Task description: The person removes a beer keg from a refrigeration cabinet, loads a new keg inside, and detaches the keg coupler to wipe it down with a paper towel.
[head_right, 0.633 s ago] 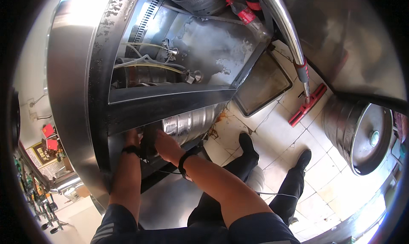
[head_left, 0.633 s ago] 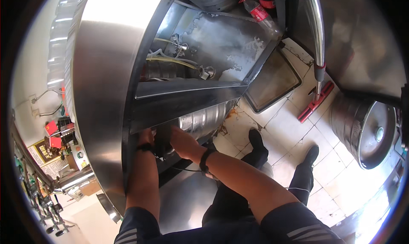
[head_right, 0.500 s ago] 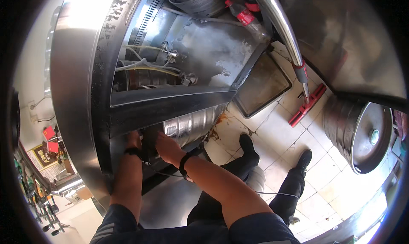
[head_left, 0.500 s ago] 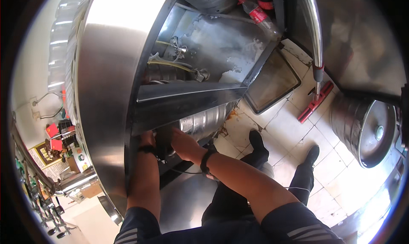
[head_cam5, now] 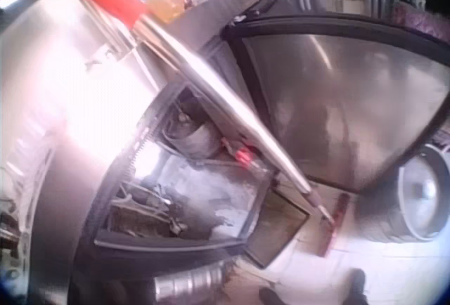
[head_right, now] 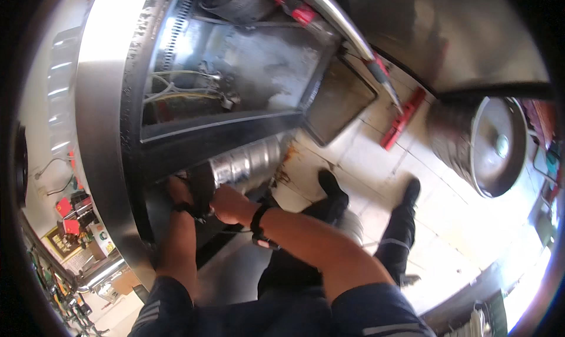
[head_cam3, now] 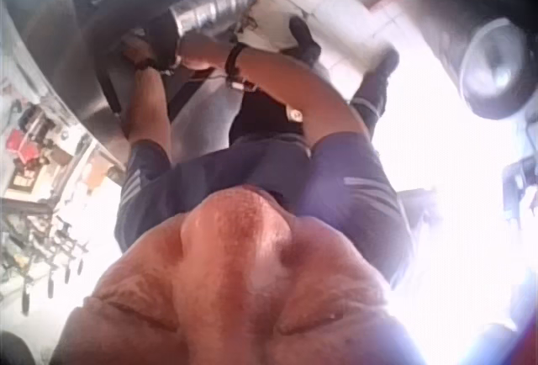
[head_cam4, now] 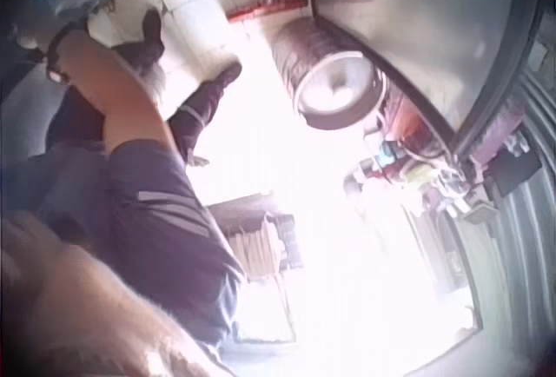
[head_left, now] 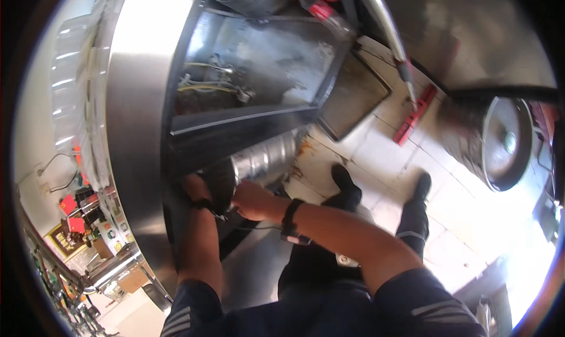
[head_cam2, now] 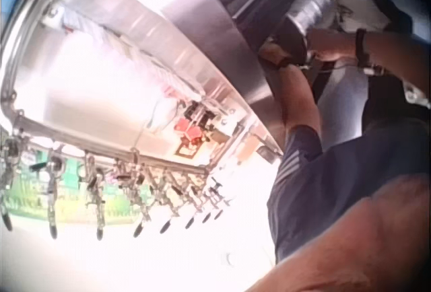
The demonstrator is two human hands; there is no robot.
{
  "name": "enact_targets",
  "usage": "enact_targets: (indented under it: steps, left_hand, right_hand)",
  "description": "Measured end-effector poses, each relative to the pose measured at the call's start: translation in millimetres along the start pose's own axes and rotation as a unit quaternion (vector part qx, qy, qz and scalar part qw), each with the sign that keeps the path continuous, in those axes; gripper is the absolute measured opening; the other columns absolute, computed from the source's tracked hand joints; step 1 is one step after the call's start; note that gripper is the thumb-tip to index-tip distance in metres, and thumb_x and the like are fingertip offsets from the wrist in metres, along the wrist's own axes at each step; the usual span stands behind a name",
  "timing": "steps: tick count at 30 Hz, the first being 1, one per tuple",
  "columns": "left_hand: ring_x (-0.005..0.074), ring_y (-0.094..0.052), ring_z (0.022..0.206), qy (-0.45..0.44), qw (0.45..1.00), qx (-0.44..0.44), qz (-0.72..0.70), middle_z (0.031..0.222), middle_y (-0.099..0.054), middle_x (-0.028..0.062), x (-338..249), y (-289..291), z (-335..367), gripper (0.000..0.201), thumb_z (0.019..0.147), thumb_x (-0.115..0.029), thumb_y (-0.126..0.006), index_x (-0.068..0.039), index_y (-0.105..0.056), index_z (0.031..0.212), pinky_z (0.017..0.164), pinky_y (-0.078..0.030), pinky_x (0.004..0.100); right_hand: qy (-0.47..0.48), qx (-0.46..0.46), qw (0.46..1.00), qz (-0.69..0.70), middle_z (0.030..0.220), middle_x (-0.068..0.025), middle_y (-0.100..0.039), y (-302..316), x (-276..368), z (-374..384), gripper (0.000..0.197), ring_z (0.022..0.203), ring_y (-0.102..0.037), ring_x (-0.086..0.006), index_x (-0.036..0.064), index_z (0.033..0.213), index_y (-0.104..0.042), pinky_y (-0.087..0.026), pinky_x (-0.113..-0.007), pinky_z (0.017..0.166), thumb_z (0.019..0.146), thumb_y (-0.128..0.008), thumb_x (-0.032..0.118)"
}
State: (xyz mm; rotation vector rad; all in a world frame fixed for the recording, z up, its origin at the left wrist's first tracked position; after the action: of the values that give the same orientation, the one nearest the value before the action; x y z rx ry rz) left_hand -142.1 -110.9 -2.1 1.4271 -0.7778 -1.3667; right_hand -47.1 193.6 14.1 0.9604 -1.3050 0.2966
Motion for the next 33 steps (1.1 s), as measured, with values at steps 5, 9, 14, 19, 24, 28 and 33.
enact_targets:
  steps: [5,9,14,19,24,28,33]
  left_hand:
    - [0.0237,-0.051,0.109,0.356,0.818,0.013,-0.452,0.121,-0.056,0.0090,-150.6,-6.6,-49.0,0.043,0.098,-0.030,-0.034,-0.002,-0.052,0.125,0.096,-0.039,0.0362]
    - [0.0361,-0.044,0.122,0.079,0.991,-0.108,0.011,0.132,-0.047,0.0224,-48.8,-11.1,-72.5,0.040,0.098,-0.022,-0.036,0.005,-0.048,0.125,0.106,-0.032,0.0386]
    - [0.0352,-0.042,0.125,0.095,0.994,-0.039,-0.022,0.134,-0.045,0.0238,-117.2,-29.9,-178.7,0.045,0.095,-0.023,-0.042,0.006,-0.045,0.129,0.107,-0.029,0.0386]
    - [0.0308,-0.044,0.122,0.167,0.967,0.096,-0.168,0.131,-0.048,0.0184,-203.5,-46.9,-269.9,0.044,0.089,-0.016,-0.053,0.002,-0.046,0.129,0.104,-0.033,0.0360]
    - [0.0296,-0.047,0.119,0.062,0.962,0.218,-0.154,0.125,-0.051,0.0177,-214.2,-81.3,-302.9,0.043,0.087,-0.014,-0.056,0.001,-0.047,0.126,0.102,-0.035,0.0367]
    - [0.0330,-0.049,0.116,0.030,0.952,0.265,-0.152,0.122,-0.053,0.0188,-236.2,-94.8,-283.0,0.038,0.087,-0.014,-0.055,0.000,-0.049,0.122,0.100,-0.037,0.0386]
    - [0.0283,-0.056,0.109,-0.044,0.942,0.294,-0.159,0.123,-0.055,0.0112,-275.4,-106.1,-245.2,0.031,0.087,-0.012,-0.057,-0.008,-0.053,0.118,0.081,-0.049,0.0340]
  right_hand:
    - [-0.155,-0.190,0.969,0.029,0.094,-0.0147,-0.064,17.6,-112.1,-164.5,0.024,0.088,-0.060,-0.0342,0.0083,0.096,-0.066,-0.051,-0.040,0.076,0.075,-0.060,0.018]
    - [-0.374,-0.316,0.872,0.003,0.116,-0.0106,-0.059,61.4,-192.9,-300.9,0.034,0.112,-0.053,-0.0261,0.0137,0.112,-0.060,-0.045,-0.041,0.091,0.080,-0.062,0.024]
    - [-0.438,-0.364,0.820,-0.063,0.105,-0.0120,-0.064,123.6,-215.4,-392.5,0.029,0.098,-0.060,-0.0312,0.0092,0.108,-0.058,-0.048,-0.040,0.085,0.082,-0.063,0.021]
    - [-0.430,-0.394,0.812,-0.008,0.112,-0.0134,-0.063,154.8,-203.8,-385.3,0.035,0.105,-0.060,-0.0290,0.0069,0.115,-0.054,-0.047,-0.038,0.089,0.084,-0.062,0.019]
    - [-0.421,-0.385,0.822,-0.011,0.112,-0.0138,-0.063,136.3,-200.6,-381.2,0.038,0.106,-0.060,-0.0290,0.0080,0.119,-0.054,-0.047,-0.038,0.090,0.083,-0.062,0.019]
    - [-0.406,-0.423,0.805,-0.090,0.118,-0.0138,-0.058,147.2,-189.1,-369.2,0.051,0.105,-0.056,-0.0309,0.0110,0.128,-0.049,-0.045,-0.039,0.089,0.079,-0.063,0.017]
    - [-0.308,-0.551,0.749,-0.201,0.118,-0.0165,-0.058,226.6,-169.6,-304.6,0.061,0.106,-0.056,-0.0348,0.0091,0.130,-0.045,-0.045,-0.041,0.088,0.077,-0.068,0.026]
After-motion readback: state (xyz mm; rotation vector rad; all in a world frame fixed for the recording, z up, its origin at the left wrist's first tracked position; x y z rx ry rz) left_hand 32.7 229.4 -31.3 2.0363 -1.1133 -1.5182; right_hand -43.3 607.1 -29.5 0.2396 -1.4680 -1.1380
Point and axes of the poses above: each hand's wrist, its own z-axis towards the middle knuckle, its own y-axis out of the back of the hand, x = y × z, the point moved 2 cm from there along z, towards the middle knuckle
